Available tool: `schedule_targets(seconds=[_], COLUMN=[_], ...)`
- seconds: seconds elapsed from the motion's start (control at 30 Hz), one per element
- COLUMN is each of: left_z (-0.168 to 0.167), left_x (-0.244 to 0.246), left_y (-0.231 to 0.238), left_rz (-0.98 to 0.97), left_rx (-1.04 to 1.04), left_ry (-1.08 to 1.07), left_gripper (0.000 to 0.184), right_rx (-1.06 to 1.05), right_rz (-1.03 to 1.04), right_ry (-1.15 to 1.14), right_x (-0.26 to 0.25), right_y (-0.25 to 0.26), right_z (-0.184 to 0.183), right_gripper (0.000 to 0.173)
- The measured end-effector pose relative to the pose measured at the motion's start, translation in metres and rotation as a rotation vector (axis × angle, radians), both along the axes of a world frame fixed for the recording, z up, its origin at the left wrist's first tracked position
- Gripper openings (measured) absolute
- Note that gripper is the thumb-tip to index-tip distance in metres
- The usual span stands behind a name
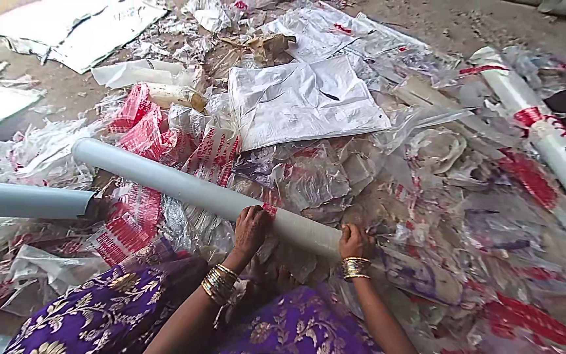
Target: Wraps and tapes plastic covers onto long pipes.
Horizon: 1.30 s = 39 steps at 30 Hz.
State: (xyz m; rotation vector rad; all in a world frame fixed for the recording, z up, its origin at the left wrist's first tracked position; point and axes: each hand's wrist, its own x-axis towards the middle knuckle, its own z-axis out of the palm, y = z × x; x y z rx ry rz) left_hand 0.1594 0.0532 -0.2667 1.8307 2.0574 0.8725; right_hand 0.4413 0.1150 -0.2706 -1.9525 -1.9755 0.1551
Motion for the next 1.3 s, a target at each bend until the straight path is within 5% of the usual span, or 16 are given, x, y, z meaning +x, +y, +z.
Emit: schedule_targets(seconds=[0.53, 0.97, 1.3], left_z=[0.037, 0.039, 0.022], left_x=[0.007, 0.004, -0.011], left_y=[0.022, 0.022, 0.008], left_rz=[-0.044, -0.109, -0.104], left_rx=[-0.469, -0.494, -0.291], left_ry=[0.068, 0.128, -0.082], left_gripper=[0.03, 0.031, 0.028], right_rx=[0.179, 0.191, 0.203], right_rz=[0.031, 0.03, 0.033], right_ry=[-0.018, -0.014, 0.014], right_x=[0.005, 0.004, 0.001], right_y=[-0.011, -0.017, -0.022], right_z=[-0.016, -0.015, -0.011], right_gripper=[0.031, 0.03, 0.032])
